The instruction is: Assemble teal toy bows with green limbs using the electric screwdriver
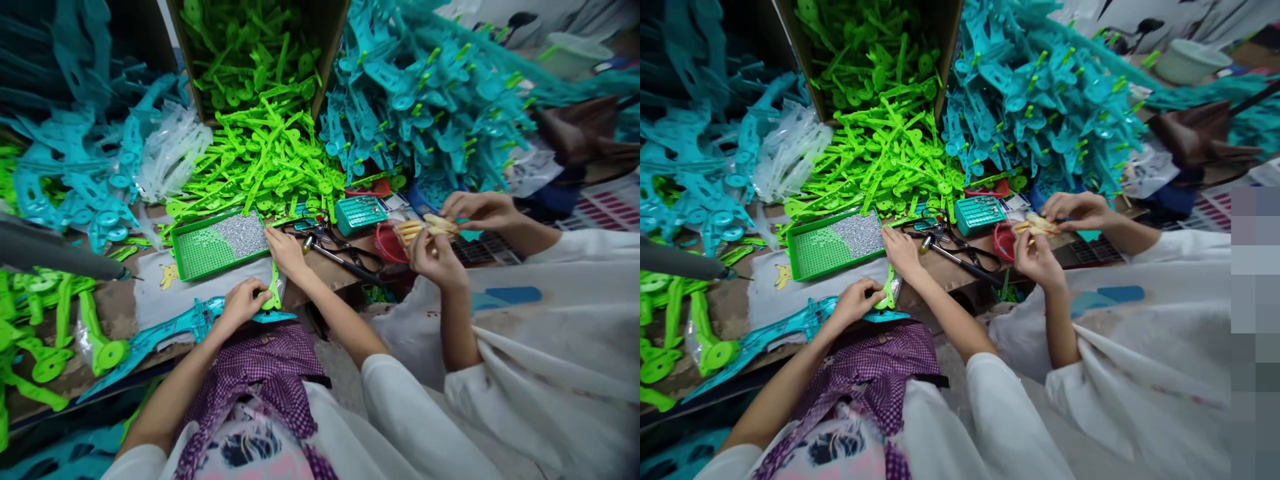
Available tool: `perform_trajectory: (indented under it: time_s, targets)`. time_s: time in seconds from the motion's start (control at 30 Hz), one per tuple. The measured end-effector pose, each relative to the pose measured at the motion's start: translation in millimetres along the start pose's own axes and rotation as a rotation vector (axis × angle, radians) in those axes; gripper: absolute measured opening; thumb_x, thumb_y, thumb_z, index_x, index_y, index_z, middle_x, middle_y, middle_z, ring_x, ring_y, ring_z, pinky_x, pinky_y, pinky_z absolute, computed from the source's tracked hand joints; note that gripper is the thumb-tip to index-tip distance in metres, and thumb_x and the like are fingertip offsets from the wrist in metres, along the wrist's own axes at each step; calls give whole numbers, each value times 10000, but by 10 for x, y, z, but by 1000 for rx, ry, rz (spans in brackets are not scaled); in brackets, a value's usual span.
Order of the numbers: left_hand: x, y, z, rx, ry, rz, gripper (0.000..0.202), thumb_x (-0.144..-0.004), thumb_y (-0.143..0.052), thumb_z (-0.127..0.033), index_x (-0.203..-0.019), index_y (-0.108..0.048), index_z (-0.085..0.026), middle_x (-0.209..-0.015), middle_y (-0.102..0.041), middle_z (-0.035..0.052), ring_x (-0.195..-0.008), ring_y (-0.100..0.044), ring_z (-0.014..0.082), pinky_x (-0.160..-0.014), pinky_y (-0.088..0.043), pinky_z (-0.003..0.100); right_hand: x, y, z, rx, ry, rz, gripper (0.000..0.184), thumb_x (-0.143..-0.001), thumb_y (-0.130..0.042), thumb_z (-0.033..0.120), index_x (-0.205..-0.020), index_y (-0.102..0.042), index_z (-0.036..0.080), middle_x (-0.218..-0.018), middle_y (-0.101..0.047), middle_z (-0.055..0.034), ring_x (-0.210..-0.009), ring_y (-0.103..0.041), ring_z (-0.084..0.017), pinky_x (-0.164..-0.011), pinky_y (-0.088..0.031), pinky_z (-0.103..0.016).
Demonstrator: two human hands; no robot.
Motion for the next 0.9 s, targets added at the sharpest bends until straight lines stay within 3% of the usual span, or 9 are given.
perform_trajectory:
  time_s: [0.23,0.43,0.67,0.9]
  targets:
    - [-6,-12,6,5,-2,14,194,-856,-595,-360,-925,-693,-208,-986,-691,25,-916,-622,215,-764,-412,300,-12,-12,75,43,64,38,413,-973,-342,267,-1312,-554,163,-1423,-516,-82,-1334,-473,-203,-1151,-236,-485]
    - [-20,-38,40,2,-14,14,193,-859,-589,-376,-912,-688,-219,-971,-686,20,-894,-621,206,-746,-411,290,63,-85,114,62,14,32,443,-984,-288,254,-1339,-528,138,-1475,-437,-89,-1324,-486,-191,-1144,-275,-445]
    - [-31,-30,40,7,-25,12,187,-859,-579,-365,-916,-684,-221,-978,-684,22,-939,-617,218,-791,-414,303,-30,11,48,-30,96,18,398,-956,-403,271,-1295,-572,148,-1387,-556,-101,-1291,-516,-188,-1119,-325,-411]
    - [-113,-54,98,42,-31,58,212,-819,-602,-378,-880,-677,-188,-923,-678,34,-854,-606,203,-769,-422,301,-48,17,48,-44,45,-34,369,-964,-393,247,-1258,-598,161,-1349,-593,-85,-1249,-551,-191,-1102,-332,-418]
Point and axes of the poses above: each hand's wrist, its own x-axis away from the middle knuckle, its own y-axis out of the back of the hand, z = x × y, the point moved 6 cm from there along -x, towards the middle knuckle
